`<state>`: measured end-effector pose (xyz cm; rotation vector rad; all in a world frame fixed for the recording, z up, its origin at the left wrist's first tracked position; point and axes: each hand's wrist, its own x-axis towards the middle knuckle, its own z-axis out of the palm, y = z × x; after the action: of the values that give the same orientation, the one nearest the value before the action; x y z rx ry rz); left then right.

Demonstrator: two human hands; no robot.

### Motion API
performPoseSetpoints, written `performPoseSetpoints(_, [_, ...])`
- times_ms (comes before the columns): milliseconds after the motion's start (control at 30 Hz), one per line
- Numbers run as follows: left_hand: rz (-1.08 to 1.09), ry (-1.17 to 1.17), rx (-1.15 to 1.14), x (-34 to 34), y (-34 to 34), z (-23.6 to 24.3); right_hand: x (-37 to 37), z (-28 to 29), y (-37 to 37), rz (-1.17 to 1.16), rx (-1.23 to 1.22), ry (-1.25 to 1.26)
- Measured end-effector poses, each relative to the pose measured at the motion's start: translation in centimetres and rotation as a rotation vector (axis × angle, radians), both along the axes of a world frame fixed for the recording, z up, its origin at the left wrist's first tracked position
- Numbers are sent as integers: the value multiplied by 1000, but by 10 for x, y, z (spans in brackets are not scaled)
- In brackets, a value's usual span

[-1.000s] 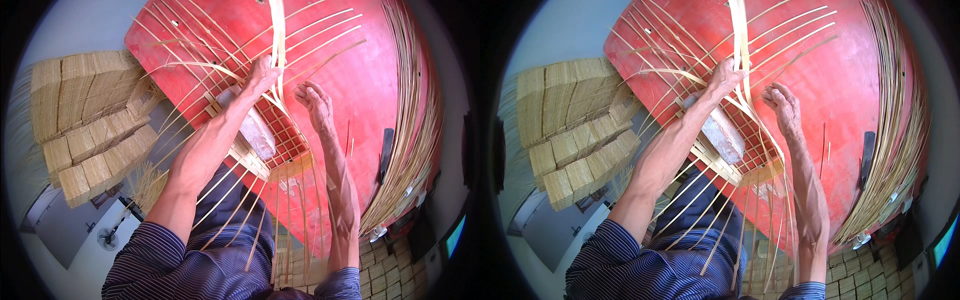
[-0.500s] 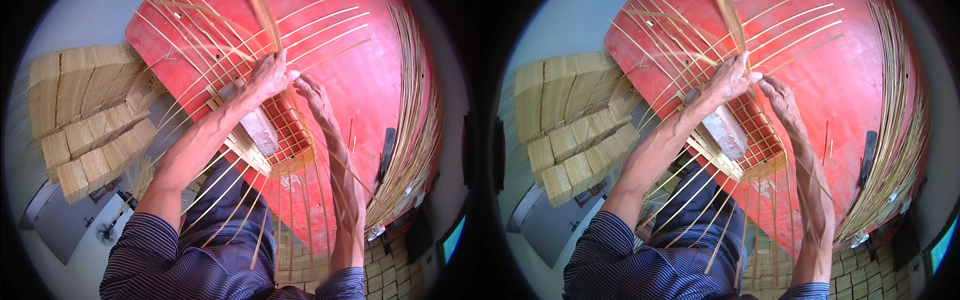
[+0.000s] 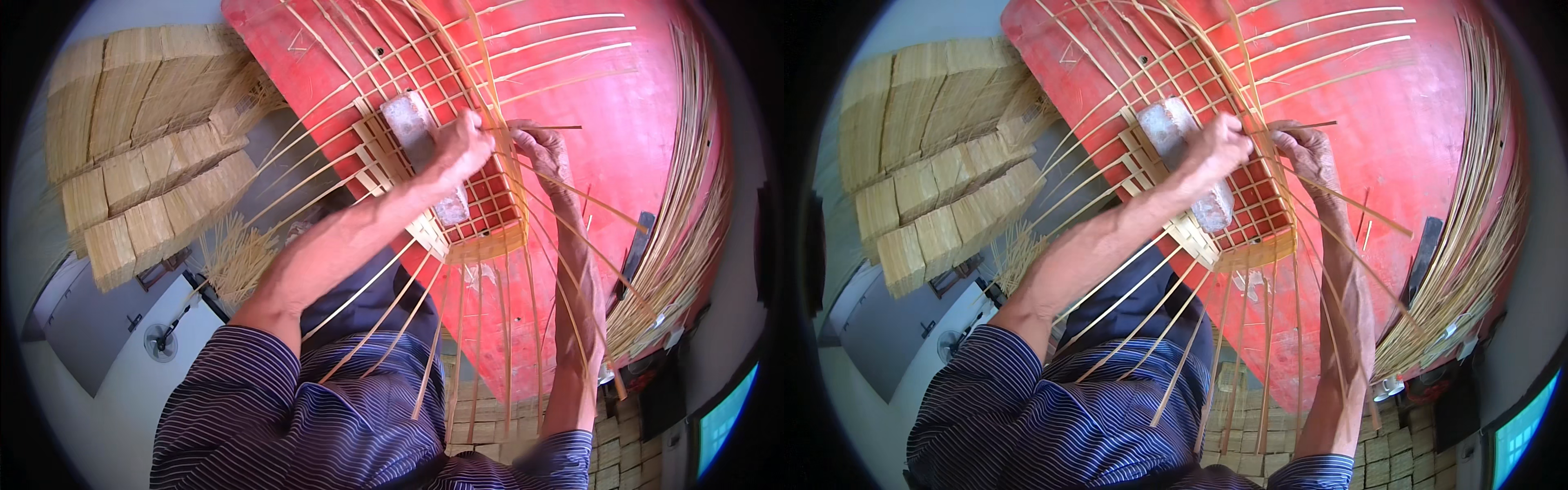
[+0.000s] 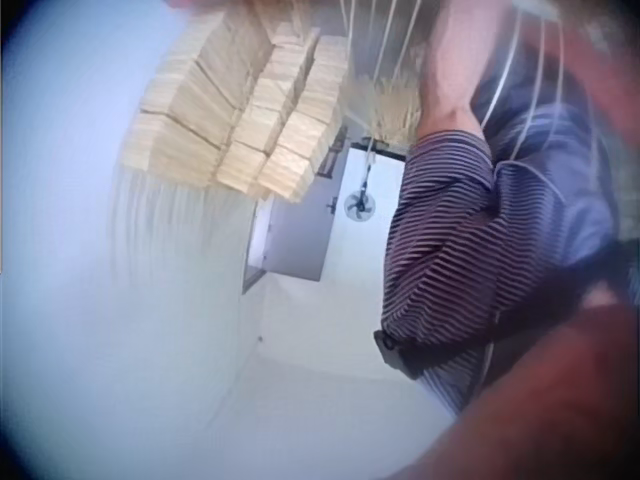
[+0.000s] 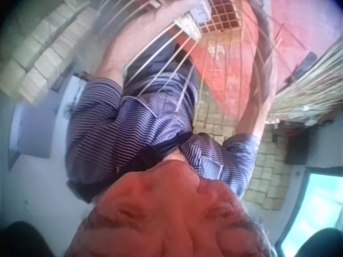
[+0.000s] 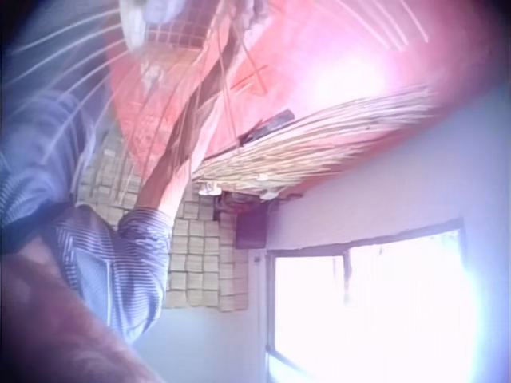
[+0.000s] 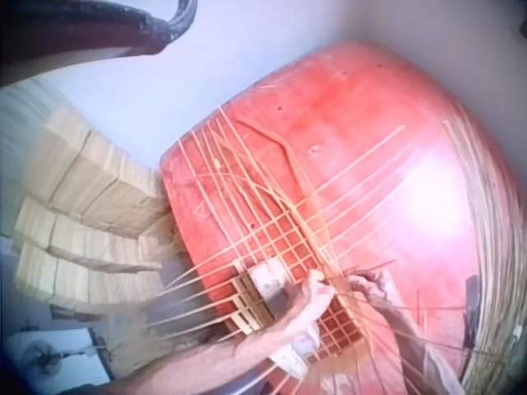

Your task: The person weaves thin bamboo strips into a basket frame on a red work surface. They interlace the strips by hand, periodically tapping the structure with a small block to tighten the weave.

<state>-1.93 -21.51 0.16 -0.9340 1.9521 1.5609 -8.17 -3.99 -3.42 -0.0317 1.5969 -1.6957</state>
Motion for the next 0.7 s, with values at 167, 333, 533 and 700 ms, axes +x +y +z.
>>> performPoseSetpoints(167, [184, 256, -411, 22, 52, -79, -4, 4, -5, 8, -2, -26])
performPoseSetpoints(333, [274, 245, -395, 22, 63, -83, 2, -9, 2, -2, -8, -63])
performPoseSetpoints(533, [301, 188, -293, 19, 63, -74, 0, -1, 2, 17, 68, -45])
performPoseSetpoints(700, [296, 231, -399, 20, 60, -77, 0, -4, -2, 31, 43, 10])
